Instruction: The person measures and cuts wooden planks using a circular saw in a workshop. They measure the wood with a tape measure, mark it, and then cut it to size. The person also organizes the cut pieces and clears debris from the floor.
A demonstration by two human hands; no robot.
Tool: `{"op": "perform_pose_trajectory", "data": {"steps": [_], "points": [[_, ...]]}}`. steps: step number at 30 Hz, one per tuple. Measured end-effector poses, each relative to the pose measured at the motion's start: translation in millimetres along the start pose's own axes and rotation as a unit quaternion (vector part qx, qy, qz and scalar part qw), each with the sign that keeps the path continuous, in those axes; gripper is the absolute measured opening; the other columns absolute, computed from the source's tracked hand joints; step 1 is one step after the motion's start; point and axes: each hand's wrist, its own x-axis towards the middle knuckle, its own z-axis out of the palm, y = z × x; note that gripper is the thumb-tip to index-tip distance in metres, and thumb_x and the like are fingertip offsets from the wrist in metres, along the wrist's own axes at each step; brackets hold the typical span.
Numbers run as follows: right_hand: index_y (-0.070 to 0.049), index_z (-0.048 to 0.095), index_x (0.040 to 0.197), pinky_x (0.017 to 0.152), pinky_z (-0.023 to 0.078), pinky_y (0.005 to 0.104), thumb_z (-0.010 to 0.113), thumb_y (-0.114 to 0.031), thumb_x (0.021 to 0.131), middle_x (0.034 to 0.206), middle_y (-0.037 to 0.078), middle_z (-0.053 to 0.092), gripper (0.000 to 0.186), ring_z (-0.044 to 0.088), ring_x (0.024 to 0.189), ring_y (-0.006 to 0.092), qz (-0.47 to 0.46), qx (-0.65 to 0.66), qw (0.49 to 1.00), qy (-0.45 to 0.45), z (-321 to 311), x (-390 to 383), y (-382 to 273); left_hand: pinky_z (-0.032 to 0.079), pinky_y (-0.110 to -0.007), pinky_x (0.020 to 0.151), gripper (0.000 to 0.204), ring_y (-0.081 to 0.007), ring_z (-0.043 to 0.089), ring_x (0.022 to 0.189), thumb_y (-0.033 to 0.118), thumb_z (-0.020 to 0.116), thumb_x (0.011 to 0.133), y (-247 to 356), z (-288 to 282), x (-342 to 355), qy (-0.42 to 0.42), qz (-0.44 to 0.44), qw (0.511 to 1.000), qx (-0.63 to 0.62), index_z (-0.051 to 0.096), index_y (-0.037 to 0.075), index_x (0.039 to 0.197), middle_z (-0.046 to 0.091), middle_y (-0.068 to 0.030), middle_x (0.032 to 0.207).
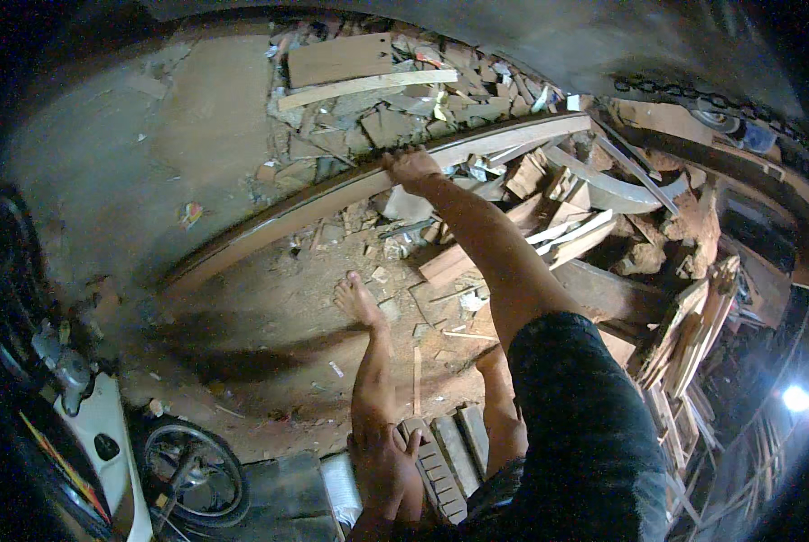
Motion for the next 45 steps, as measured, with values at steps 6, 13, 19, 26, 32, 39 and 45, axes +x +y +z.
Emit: {"op": "perform_pose_trajectory", "data": {"steps": [6, 13, 19, 26, 32, 39, 45], "points": [[-0.006, 0.069, 0.111, 0.08, 0.057, 0.0469, 0.062, -0.018, 0.087, 0.103, 0.019, 0.073, 0.028, 0.072, 0.097, 0.0316, -0.066, -0.06, 0.995, 0.036, -77.5, -27.3, -6.8, 0.037, -0.06, 0.112, 0.054, -0.0346, 0.041, 0.14, 0.035, 0.057, 0.101, -10.3, 6.9, 9.6, 0.062, 0.029, 0.997, -0.038, 0.046, 0.004, 0.143, 0.047, -0.0158, 0.148], [-0.005, 0.075, 0.088, 0.079, 0.059, 0.0484, 0.065, -0.023, 0.081, 0.084, 0.017, 0.074, 0.022, 0.074, 0.085, 0.0347, -0.147, -0.059, 0.986, 0.059, -190.3, -174.2, -56.8, 0.046, -0.048, 0.106, 0.06, -0.0322, 0.049, 0.135, 0.041, 0.067, 0.095, 56.5, -31.4, 21.1, 0.02, -0.025, 0.994, 0.106, 0.052, 0.004, 0.141, 0.057, -0.012, 0.14], [-0.004, 0.068, 0.101, 0.07, 0.06, 0.0491, 0.069, -0.044, 0.089, 0.086, 0.02, 0.073, 0.042, 0.072, 0.078, 0.04, -0.016, 0.1, 0.995, 0.017, -225.2, -376.1, -123.1, 0.05, -0.041, 0.096, 0.053, -0.0246, 0.059, 0.116, 0.047, 0.063, 0.098, 50.0, -35.8, 23.2, 0.143, 0.05, 0.976, -0.155, 0.06, 0.006, 0.132, 0.065, -0.0071, 0.124], [-0.011, 0.076, 0.11, 0.072, 0.053, 0.0436, 0.07, -0.048, 0.088, 0.093, 0.017, 0.071, 0.043, 0.07, 0.082, 0.0305, -0.04, 0.28, 0.954, -0.098, -215.9, -632.3, -122.7, 0.058, -0.043, 0.086, 0.063, -0.0281, 0.067, 0.097, 0.05, 0.053, 0.103, 98.2, -38.4, 0.1, 0.065, -0.119, 0.735, -0.664, 0.046, 0.008, 0.149, 0.062, -0.0136, 0.127], [-0.008, 0.064, 0.136, 0.105, 0.044, 0.039, 0.068, -0.059, 0.091, 0.13, 0.017, 0.067, 0.069, 0.062, 0.121, 0.027, 0.119, 0.547, 0.794, -0.237, -197.1, -821.3, -131.7, 0.047, -0.051, 0.106, 0.074, -0.0319, 0.056, 0.125, 0.068, 0.054, 0.095, 198.2, -36.3, -106.6, 0.027, 0.022, 0.636, -0.771, 0.052, 0.008, 0.141, 0.06, -0.0117, 0.135], [0.009, 0.055, 0.14, 0.105, 0.047, 0.0403, 0.082, -0.071, 0.068, 0.13, 0.025, 0.065, 0.111, 0.061, 0.123, 0.0315, 0.295, 0.574, 0.747, -0.159, -2.5, -1055.6, -150.3, 0.04, -0.051, 0.115, 0.088, -0.0346, 0.048, 0.137, 0.069, 0.05, 0.095, 247.0, 5.9, -161.7, -0.11, 0.096, 0.731, -0.666, 0.036, 0.006, 0.155, 0.048, -0.0175, 0.152], [0.004, 0.066, 0.129, 0.094, 0.054, 0.0385, 0.089, -0.062, 0.064, 0.113, 0.021, 0.073, 0.095, 0.07, 0.106, 0.0277, 0.321, 0.59, 0.739, 0.048, 173.1, -1148.2, -165.3, 0.039, -0.05, 0.116, 0.082, -0.0354, 0.049, 0.137, 0.065, 0.049, 0.098, 291.6, 71.7, -242.4, -0.092, 0.125, 0.823, -0.546, 0.04, 0.005, 0.152, 0.05, -0.0169, 0.15]]}}
